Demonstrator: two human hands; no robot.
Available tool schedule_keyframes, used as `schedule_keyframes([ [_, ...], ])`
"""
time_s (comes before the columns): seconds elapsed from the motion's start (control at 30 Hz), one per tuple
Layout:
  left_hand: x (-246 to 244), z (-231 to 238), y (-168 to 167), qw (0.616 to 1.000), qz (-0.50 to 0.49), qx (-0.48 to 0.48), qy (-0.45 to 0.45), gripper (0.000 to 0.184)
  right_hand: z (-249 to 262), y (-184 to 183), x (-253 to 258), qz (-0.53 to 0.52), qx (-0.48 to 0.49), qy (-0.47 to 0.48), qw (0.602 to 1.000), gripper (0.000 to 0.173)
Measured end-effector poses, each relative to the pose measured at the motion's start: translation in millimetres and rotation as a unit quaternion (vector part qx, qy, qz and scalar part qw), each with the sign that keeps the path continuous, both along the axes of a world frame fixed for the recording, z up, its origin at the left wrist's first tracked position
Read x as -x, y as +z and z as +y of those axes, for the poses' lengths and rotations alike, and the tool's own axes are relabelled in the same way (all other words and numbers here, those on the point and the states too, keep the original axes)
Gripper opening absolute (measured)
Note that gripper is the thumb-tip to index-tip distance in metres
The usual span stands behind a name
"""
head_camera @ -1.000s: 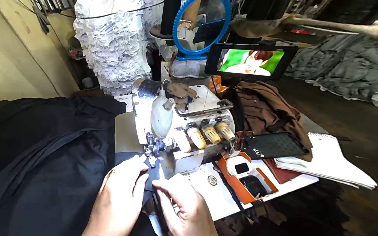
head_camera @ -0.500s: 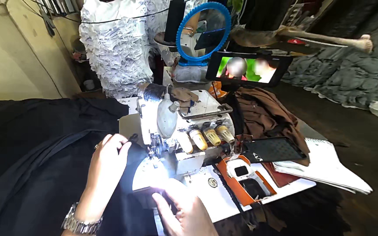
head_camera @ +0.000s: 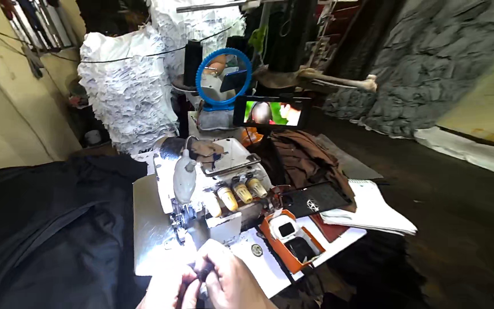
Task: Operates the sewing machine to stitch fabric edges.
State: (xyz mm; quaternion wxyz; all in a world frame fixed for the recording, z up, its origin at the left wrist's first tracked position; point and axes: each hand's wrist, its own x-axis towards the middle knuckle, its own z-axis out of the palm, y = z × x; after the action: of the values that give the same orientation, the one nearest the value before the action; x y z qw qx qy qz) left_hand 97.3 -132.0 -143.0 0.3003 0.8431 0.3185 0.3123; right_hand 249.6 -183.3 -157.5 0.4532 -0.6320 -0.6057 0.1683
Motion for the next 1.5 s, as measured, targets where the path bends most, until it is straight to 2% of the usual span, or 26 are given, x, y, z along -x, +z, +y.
schedule_keyframes([
  [0.07, -13.1, 1.6, -3.4, 1.000, -0.023, 0.009, 0.007, 0.016, 1.2, -0.6, -7.3, -0.098, -0.004, -0.075, 0.992, 0.023],
  [0.13, -20.7, 11.0, -2.0, 0.995, -0.089, -0.017, 0.042, 0.012, 3.4, -3.4, -8.1, -0.167, -0.052, -0.131, 0.976, 0.024],
  [0.2, -16.1, 27.9, 2.5, 0.986, -0.133, -0.067, 0.078, 0.012, -0.1, -5.6, -8.9, -0.164, -0.086, -0.122, 0.975, 0.023],
  [0.23, -9.0, 35.3, 3.6, 0.986, -0.123, -0.080, 0.082, 0.014, -4.5, -7.8, -10.9, -0.147, -0.088, -0.099, 0.980, 0.024],
  [0.33, 20.0, 46.2, 0.6, 0.998, 0.011, -0.058, 0.033, 0.024, -18.7, -31.1, -21.7, -0.137, -0.061, -0.067, 0.987, 0.023],
  [0.43, 30.7, 54.9, -9.9, 0.993, 0.107, -0.056, -0.008, 0.037, -25.6, -68.3, -35.2, -0.175, -0.041, -0.092, 0.979, 0.020],
  [0.57, 9.0, 83.9, -19.4, 0.971, 0.180, -0.148, 0.047, 0.046, -28.6, -99.5, -38.1, -0.189, -0.053, -0.124, 0.973, 0.018],
  [0.63, -8.1, 103.6, -14.0, 0.966, 0.206, -0.142, 0.066, 0.042, -27.9, -104.9, -37.4, -0.208, -0.065, -0.137, 0.966, 0.018],
  [0.73, -28.8, 129.1, -7.9, 0.969, 0.181, -0.152, 0.073, 0.043, -27.8, -105.7, -37.1, -0.224, -0.070, -0.144, 0.961, 0.018],
  [0.87, -28.8, 150.9, -5.0, 0.978, 0.130, -0.158, 0.026, 0.044, -29.9, -105.5, -37.6, -0.226, -0.066, -0.145, 0.961, 0.017],
  [1.03, -12.1, 154.1, -1.0, 0.980, 0.171, -0.095, 0.023, 0.041, -30.4, -104.5, -38.4, -0.228, -0.072, -0.150, 0.959, 0.017],
  [1.33, -5.0, 191.1, -16.9, 0.983, 0.146, -0.109, 0.013, 0.041, -26.0, -114.3, -39.3, -0.258, -0.104, -0.162, 0.947, 0.023],
  [1.5, 15.4, 171.5, -13.8, 0.986, 0.092, -0.125, 0.056, 0.038, -27.3, -114.5, -41.6, -0.256, -0.107, -0.170, 0.946, 0.026],
])
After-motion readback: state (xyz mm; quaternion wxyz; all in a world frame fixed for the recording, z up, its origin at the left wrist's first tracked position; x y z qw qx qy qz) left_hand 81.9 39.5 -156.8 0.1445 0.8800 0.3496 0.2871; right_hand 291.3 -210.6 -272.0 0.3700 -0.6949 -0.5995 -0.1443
